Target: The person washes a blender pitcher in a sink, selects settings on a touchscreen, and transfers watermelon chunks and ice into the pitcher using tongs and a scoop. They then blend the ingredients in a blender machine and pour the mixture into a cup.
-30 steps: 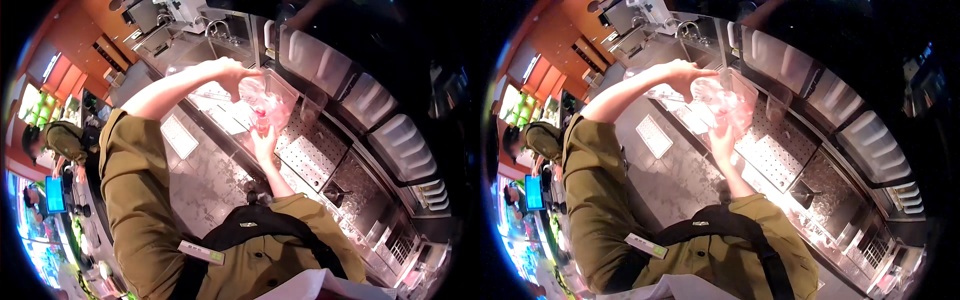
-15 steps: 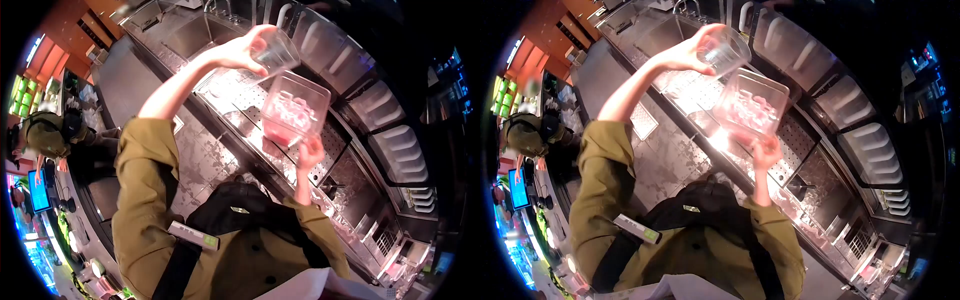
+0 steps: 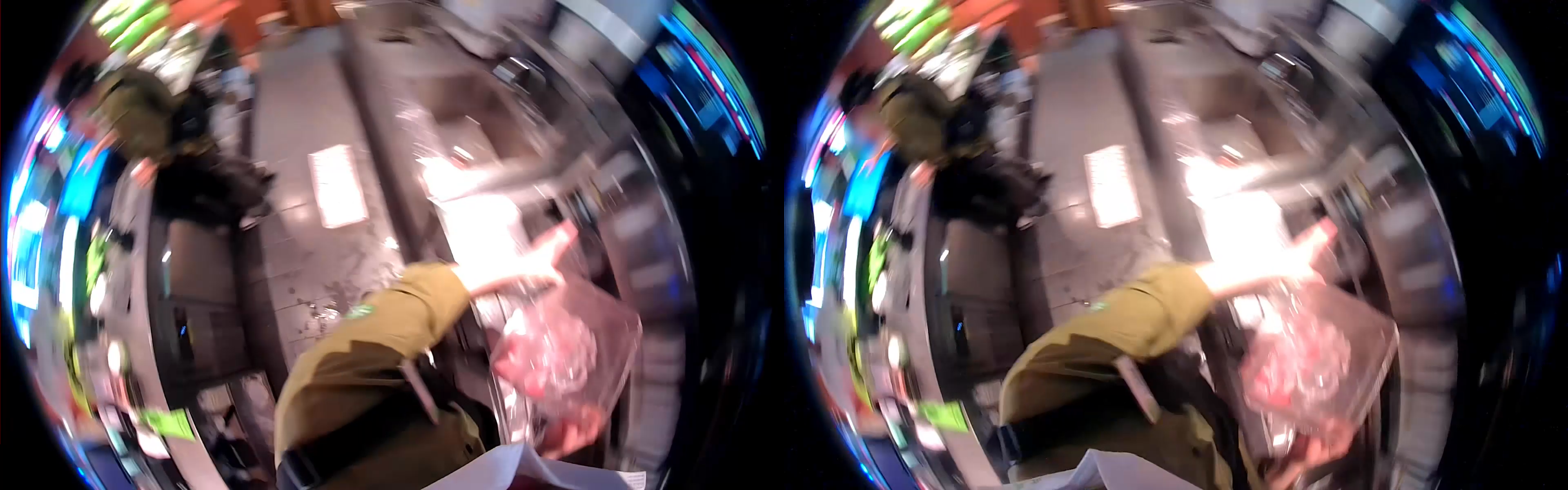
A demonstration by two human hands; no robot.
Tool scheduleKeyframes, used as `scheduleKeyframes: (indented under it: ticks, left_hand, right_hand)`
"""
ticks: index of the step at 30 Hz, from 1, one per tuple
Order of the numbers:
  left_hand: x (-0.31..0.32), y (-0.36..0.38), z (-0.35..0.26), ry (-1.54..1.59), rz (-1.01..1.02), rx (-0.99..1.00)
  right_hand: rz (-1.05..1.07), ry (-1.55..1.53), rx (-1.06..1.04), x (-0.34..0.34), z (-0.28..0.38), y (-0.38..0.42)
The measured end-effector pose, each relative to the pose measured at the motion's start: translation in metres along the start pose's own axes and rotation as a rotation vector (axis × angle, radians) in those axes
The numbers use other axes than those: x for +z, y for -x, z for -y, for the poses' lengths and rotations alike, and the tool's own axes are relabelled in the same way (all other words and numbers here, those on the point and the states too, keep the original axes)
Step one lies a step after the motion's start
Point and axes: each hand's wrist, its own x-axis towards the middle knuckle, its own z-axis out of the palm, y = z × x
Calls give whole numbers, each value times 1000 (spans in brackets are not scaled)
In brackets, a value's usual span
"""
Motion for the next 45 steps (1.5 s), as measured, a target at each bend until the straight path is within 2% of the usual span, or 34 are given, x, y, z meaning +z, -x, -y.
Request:
scheduleKeyframes:
  ticks: [3, 7, 8, 10, 12, 13, 16, 17, 18, 19, 20, 21, 22, 24, 26, 28, 29, 30, 32, 34, 36, 37, 38, 40, 41, 42, 43, 44, 45]
  left_hand:
    - [-60, 4, 37, -7, 6, 25]
    - [-220, 15, 76, 37, -62, -12]
    - [-279, 19, 82, -15, -167, -64]
    - [-407, 18, 89, -185, -452, -327]
    - [-510, 15, 123, -584, -603, -329]
    - [-553, 9, 137, -582, -633, -380]
    - [-653, -18, 178, -684, -633, -488]
    - [-675, -33, 193, -646, -703, -384]
    - [-698, -53, 203, -627, -634, -445]
    - [-724, -74, 219, -663, -542, -439]
    - [-744, -97, 232, -583, -508, -490]
    - [-762, -122, 273, -667, -500, -452]
    - [-780, -148, 306, -669, -458, -459]
    - [-807, -208, 355, -688, -402, -567]
    - [-832, -272, 410, -784, -313, -446]
    - [-845, -334, 458, -779, -146, -474]
    - [-847, -361, 487, -828, -21, -467]
    - [-845, -388, 497, -743, 72, -635]
    - [-837, -426, 511, -863, 108, -413]
    - [-824, -443, 567, -1091, 152, -309]
    - [-850, -494, 489, -846, 555, -736]
    - [-857, -507, 508, -867, 655, -713]
    - [-867, -512, 544, -871, 644, -627]
    - [-898, -540, 607, -682, 844, -722]
    - [-914, -545, 635, -623, 665, -613]
    - [-929, -562, 635, -625, 674, -515]
    - [-944, -582, 610, -539, 634, -393]
    - [-955, -598, 601, -431, 544, -203]
    - [-966, -620, 586, -214, 562, -195]
  right_hand:
    - [-61, -247, 294, 131, -17, -41]
    - [51, -371, 361, 298, 2, -83]
    - [67, -388, 365, 339, 12, -92]
    - [93, -410, 382, 416, 33, -110]
    - [119, -420, 382, 480, 53, -128]
    - [136, -432, 377, 510, 60, -141]
    - [118, -407, 423, 569, 69, -172]
    - [91, -404, 438, 586, 74, -178]
    - [66, -406, 455, 606, 81, -183]
    - [42, -577, 358, 644, 80, -190]
    - [0, -442, 408, 677, 100, -203]
    - [0, -415, 432, 708, 100, -212]
    - [-55, -493, 457, 744, 93, -216]
    - [-76, -848, 368, 808, 51, -219]
    - [-203, -633, 447, 868, 73, -244]
    - [-161, -690, 517, 913, 59, -250]
    - [-181, -615, 624, 931, 58, -254]
    - [-218, -584, 637, 948, 60, -259]
    - [-299, -513, 630, 983, 69, -275]
    - [-293, -387, 598, 1007, 70, -294]
    - [-296, -298, 574, 1030, 71, -291]
    - [-340, -243, 597, 1046, 67, -279]
    - [-365, -281, 606, 1064, 72, -285]
    - [-437, -348, 633, 1099, 87, -295]
    - [-450, -243, 631, 1121, 87, -294]
    - [-527, -222, 656, 1143, 84, -279]
    - [-611, -211, 667, 1171, 77, -277]
    - [-622, -121, 716, 1190, 83, -288]
    - [-592, -108, 721, 1204, 100, -319]
